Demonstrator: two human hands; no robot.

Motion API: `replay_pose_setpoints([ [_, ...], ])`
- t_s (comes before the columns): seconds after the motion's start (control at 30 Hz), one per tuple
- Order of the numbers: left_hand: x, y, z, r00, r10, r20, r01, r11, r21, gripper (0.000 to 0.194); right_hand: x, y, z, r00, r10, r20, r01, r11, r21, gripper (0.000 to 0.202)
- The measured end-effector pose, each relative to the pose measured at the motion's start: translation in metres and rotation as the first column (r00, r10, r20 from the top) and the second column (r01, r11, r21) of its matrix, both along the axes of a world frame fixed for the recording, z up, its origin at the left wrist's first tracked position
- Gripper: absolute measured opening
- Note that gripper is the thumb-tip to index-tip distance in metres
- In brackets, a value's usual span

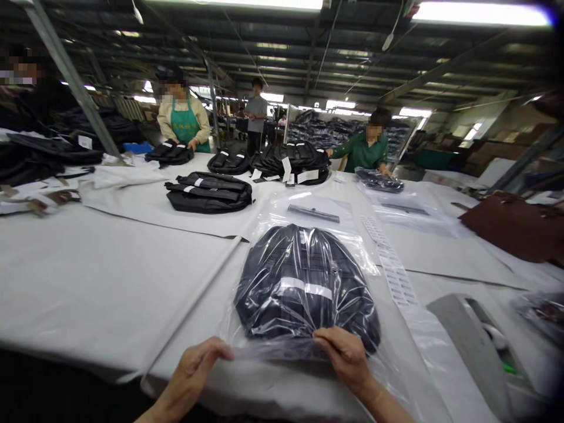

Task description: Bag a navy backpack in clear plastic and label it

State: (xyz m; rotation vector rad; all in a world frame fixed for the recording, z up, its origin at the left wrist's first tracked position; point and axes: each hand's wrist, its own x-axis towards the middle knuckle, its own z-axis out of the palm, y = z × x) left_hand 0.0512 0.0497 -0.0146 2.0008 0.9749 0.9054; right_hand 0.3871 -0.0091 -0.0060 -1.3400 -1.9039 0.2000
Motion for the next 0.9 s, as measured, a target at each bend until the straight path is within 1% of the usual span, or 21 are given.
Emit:
replay_pose_setpoints([
  [0.03,0.008,0.000,0.001,0.990,0.134,0.047,-0.127,0.982,-0.137,0.045,0.000,0.000,0.001,1.000,-0.011,-0.021,0.010,0.999,-0.037,0.013],
  [0.07,0.015,0.002,0.004,0.969,0.237,0.075,-0.212,0.945,-0.249,0.048,0.000,0.000,0.003,0.999,-0.023,-0.045,0.020,0.997,-0.074,0.013],
  [0.1,0.021,0.004,0.006,0.946,0.306,0.105,-0.256,0.906,-0.337,0.050,0.000,0.001,0.005,0.997,-0.035,-0.073,0.027,0.993,-0.113,0.015],
  [0.13,0.027,0.007,0.007,0.925,0.354,0.140,-0.274,0.873,-0.404,0.050,0.000,0.002,0.008,0.993,-0.049,-0.106,0.032,0.987,-0.155,0.017],
  [0.2,0.036,0.014,0.007,0.884,0.428,0.186,-0.281,0.806,-0.520,0.049,0.000,0.005,0.014,0.980,-0.084,-0.178,0.038,0.967,-0.252,0.024],
  [0.3,0.044,0.025,-0.002,0.837,0.513,0.189,-0.281,0.700,-0.656,0.048,-0.003,0.013,0.023,0.957,-0.163,-0.241,0.055,0.915,-0.400,0.034],
  [0.4,0.046,0.033,-0.010,0.812,0.558,0.170,-0.271,0.620,-0.737,0.047,-0.007,0.023,0.029,0.942,-0.239,-0.234,0.100,0.868,-0.486,0.038],
  [0.47,0.047,0.037,-0.012,0.812,0.563,0.153,-0.261,0.585,-0.768,0.046,-0.009,0.029,0.032,0.941,-0.271,-0.202,0.135,0.849,-0.511,0.039],
  [0.53,0.045,0.041,-0.011,0.824,0.550,0.137,-0.258,0.579,-0.773,0.047,-0.011,0.033,0.033,0.943,-0.293,-0.160,0.170,0.834,-0.525,0.039],
  [0.57,0.043,0.043,-0.011,0.833,0.540,0.121,-0.273,0.591,-0.759,0.048,-0.011,0.035,0.033,0.943,-0.301,-0.141,0.185,0.828,-0.529,0.039],
  [0.6,0.040,0.046,-0.011,0.844,0.529,0.094,-0.306,0.616,-0.726,0.049,-0.011,0.036,0.033,0.943,-0.308,-0.127,0.197,0.824,-0.531,0.039],
  [0.67,0.028,0.051,-0.014,0.860,0.510,0.013,-0.396,0.682,-0.615,0.050,-0.012,0.037,0.033,0.943,-0.312,-0.113,0.208,0.821,-0.532,0.039],
  [0.7,0.021,0.053,-0.016,0.856,0.516,-0.023,-0.440,0.706,-0.555,0.048,-0.012,0.038,0.032,0.944,-0.312,-0.108,0.211,0.822,-0.528,0.039],
  [0.73,0.012,0.054,-0.018,0.833,0.551,-0.043,-0.495,0.709,-0.502,0.045,-0.012,0.038,0.032,0.944,-0.311,-0.105,0.213,0.824,-0.525,0.039],
  [0.77,0.004,0.053,-0.018,0.780,0.624,-0.046,-0.575,0.687,-0.443,0.042,-0.012,0.039,0.031,0.945,-0.312,-0.102,0.217,0.825,-0.522,0.039],
  [0.8,-0.002,0.051,-0.015,0.694,0.720,-0.023,-0.677,0.642,-0.360,0.039,-0.012,0.039,0.030,0.944,-0.315,-0.097,0.222,0.827,-0.516,0.040],
  [0.83,-0.005,0.047,-0.009,0.605,0.796,0.033,-0.770,0.595,-0.231,0.034,-0.012,0.040,0.028,0.944,-0.318,-0.094,0.229,0.830,-0.509,0.040],
  [0.87,-0.004,0.042,0.000,0.584,0.801,0.130,-0.803,0.594,-0.047,0.026,-0.012,0.041,0.027,0.943,-0.320,-0.093,0.232,0.832,-0.505,0.040],
  [0.9,0.003,0.035,0.011,0.674,0.707,0.216,-0.739,0.647,0.188,0.017,-0.012,0.042,0.027,0.943,-0.320,-0.092,0.234,0.833,-0.501,0.040],
])
